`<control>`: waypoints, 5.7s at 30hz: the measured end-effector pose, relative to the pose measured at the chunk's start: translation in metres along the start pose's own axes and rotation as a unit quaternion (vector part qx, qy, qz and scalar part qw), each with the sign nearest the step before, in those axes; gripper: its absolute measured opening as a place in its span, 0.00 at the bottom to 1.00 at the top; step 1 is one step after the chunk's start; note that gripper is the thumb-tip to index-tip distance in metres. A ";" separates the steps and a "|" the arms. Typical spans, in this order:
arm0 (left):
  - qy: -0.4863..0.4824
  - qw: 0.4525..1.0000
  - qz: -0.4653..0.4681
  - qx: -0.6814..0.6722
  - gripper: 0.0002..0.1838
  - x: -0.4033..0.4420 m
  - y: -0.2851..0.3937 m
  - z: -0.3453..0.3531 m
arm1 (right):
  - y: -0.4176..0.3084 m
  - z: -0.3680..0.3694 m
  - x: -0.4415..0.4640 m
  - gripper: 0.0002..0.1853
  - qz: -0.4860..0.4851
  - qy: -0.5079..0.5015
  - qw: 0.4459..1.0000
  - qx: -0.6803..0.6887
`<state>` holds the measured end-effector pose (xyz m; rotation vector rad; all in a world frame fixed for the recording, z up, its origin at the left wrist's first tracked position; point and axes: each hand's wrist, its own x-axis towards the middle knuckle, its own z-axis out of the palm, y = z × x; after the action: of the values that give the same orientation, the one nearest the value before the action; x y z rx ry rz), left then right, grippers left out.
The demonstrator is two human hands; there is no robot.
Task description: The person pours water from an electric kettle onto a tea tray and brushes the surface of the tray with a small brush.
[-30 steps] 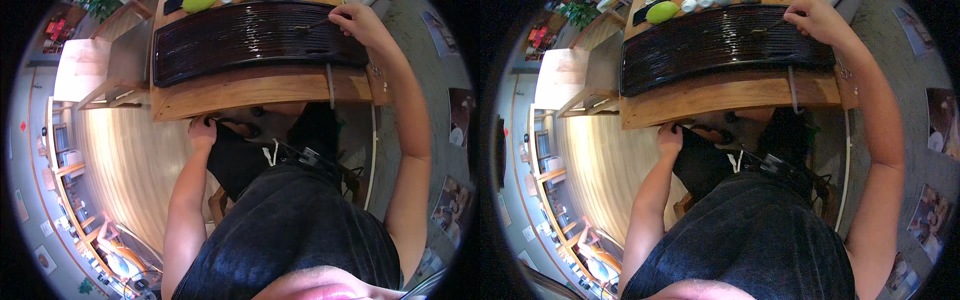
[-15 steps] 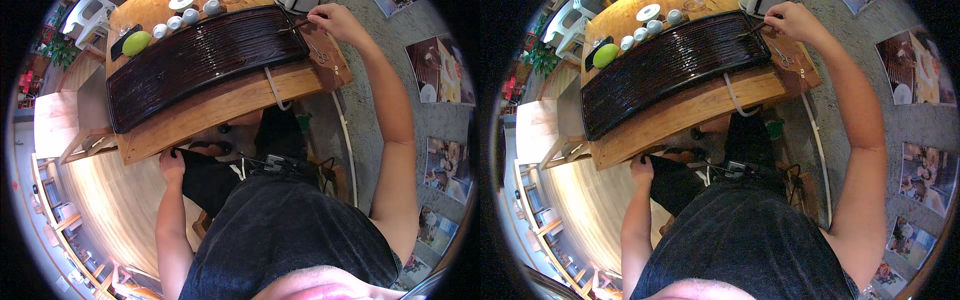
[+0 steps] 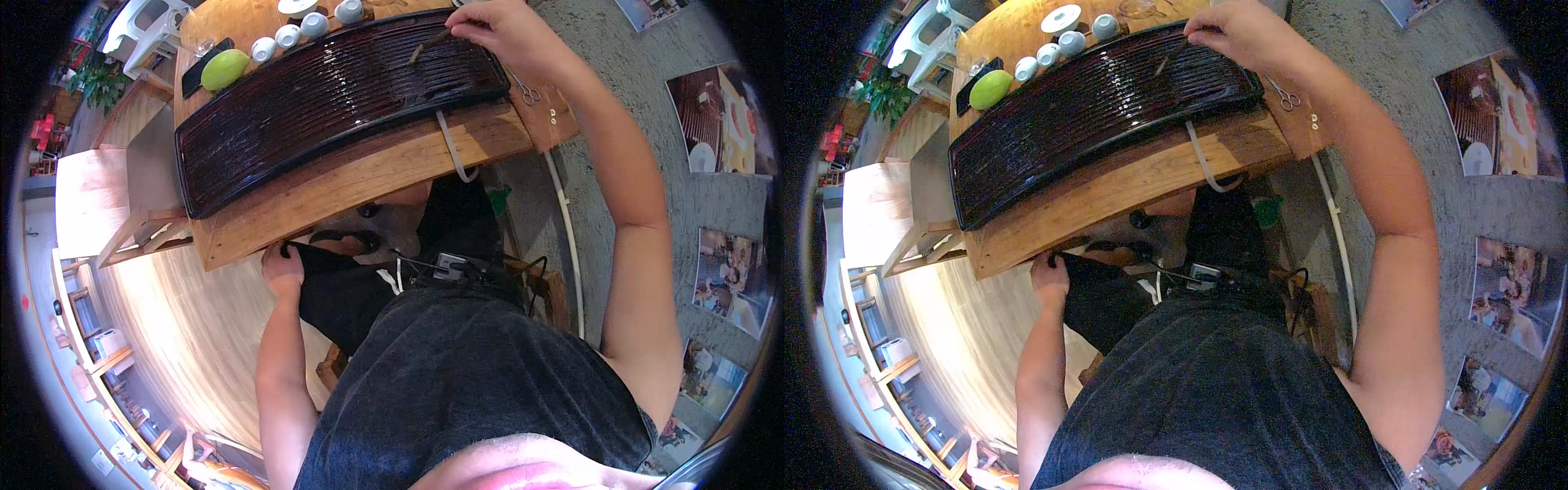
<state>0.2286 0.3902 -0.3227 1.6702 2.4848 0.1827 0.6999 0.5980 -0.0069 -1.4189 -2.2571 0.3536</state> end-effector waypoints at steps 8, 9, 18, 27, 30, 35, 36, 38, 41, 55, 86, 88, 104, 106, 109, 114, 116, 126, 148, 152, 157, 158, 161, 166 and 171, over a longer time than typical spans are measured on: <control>-0.013 1.000 0.007 0.002 0.22 0.000 0.001 -0.005 | -0.005 -0.011 -0.014 0.10 0.105 -0.010 0.994 -0.017; -0.018 1.000 0.000 -0.009 0.23 0.001 0.002 -0.005 | -0.008 -0.016 -0.015 0.10 0.147 -0.016 0.989 -0.018; -0.042 0.999 -0.014 0.001 0.24 0.002 0.008 -0.010 | -0.030 0.033 0.029 0.12 -0.135 0.045 0.986 0.083; -0.038 0.999 -0.019 -0.006 0.22 0.001 -0.001 -0.001 | -0.120 0.140 0.107 0.11 -0.208 0.009 0.972 0.113; -0.047 0.997 -0.052 -0.015 0.23 -0.001 0.004 -0.006 | -0.147 0.141 0.115 0.11 -0.174 -0.043 0.976 0.122; -0.080 0.993 -0.063 -0.061 0.24 0.001 0.006 -0.013 | -0.160 0.164 0.126 0.12 -0.171 -0.052 0.974 0.142; -0.078 0.994 -0.063 -0.045 0.24 0.001 0.006 -0.012 | -0.158 0.169 0.128 0.12 -0.203 -0.026 0.973 0.108; -0.076 0.995 -0.062 -0.033 0.24 0.001 0.006 -0.010 | -0.154 0.170 0.128 0.12 -0.201 -0.027 0.974 0.104; -0.063 0.996 -0.055 -0.034 0.23 -0.001 0.006 -0.009 | -0.138 0.162 0.123 0.12 -0.192 -0.032 0.976 0.094; -0.063 0.998 -0.029 -0.012 0.26 0.004 -0.005 -0.001 | -0.003 0.026 0.046 0.06 0.016 -0.097 0.993 0.059; -0.014 0.999 0.013 -0.030 0.23 0.003 -0.005 0.003 | 0.010 -0.038 -0.054 0.12 0.081 0.130 0.988 0.001; -0.016 1.000 -0.007 -0.012 0.23 -0.002 0.002 -0.004 | 0.016 -0.026 -0.060 0.12 0.064 0.129 0.989 -0.022; 0.027 0.998 0.057 -0.004 0.24 -0.021 -0.002 0.000 | 0.056 0.127 -0.129 0.27 0.134 0.171 0.976 0.028; 0.058 0.996 0.061 -0.011 0.24 -0.021 -0.005 0.005 | 0.063 0.125 -0.129 0.32 0.151 0.147 0.977 0.013; 0.052 0.994 0.095 -0.001 0.24 -0.018 -0.011 0.007 | 0.060 0.113 -0.138 0.39 0.071 0.228 0.971 -0.007; 0.047 0.994 0.103 0.003 0.24 -0.015 -0.015 0.009 | 0.071 0.080 -0.195 0.27 0.163 0.282 0.945 0.029; 0.042 0.995 0.093 0.002 0.25 -0.012 -0.018 0.014 | 0.092 0.085 -0.230 0.21 0.247 0.305 0.920 0.016; 0.011 0.998 0.066 0.021 0.26 -0.004 -0.005 0.007 | 0.188 0.268 -0.256 0.27 0.595 -0.113 0.609 0.512; 0.005 1.000 -0.007 0.001 0.23 -0.010 0.009 -0.002 | 0.291 0.421 -0.240 0.14 0.573 -0.025 0.566 0.593; 0.000 1.000 -0.007 0.000 0.23 -0.008 0.009 -0.004 | 0.278 0.413 -0.228 0.14 0.664 0.060 0.359 0.653; -0.028 0.999 -0.020 -0.016 0.24 -0.008 0.015 -0.015 | 0.276 0.411 -0.227 0.15 0.629 0.010 0.457 0.629; -0.031 0.999 -0.024 -0.006 0.25 -0.007 0.015 -0.014 | 0.278 0.411 -0.227 0.15 0.618 -0.007 0.488 0.617; -0.025 0.999 -0.020 0.006 0.26 -0.007 0.008 -0.008 | 0.288 0.412 -0.232 0.16 0.555 -0.074 0.620 0.549; -0.036 0.999 -0.020 -0.003 0.26 -0.006 0.013 -0.015 | 0.301 0.417 -0.251 0.17 0.295 -0.233 0.890 0.257; -0.024 1.000 -0.018 -0.004 0.25 -0.009 0.017 -0.017 | 0.297 0.413 -0.258 0.19 0.231 -0.158 0.910 0.305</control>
<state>0.2439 0.3878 -0.3027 1.6054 2.4739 0.1481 0.8227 0.5052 -0.5564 -1.5875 -1.7372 1.3928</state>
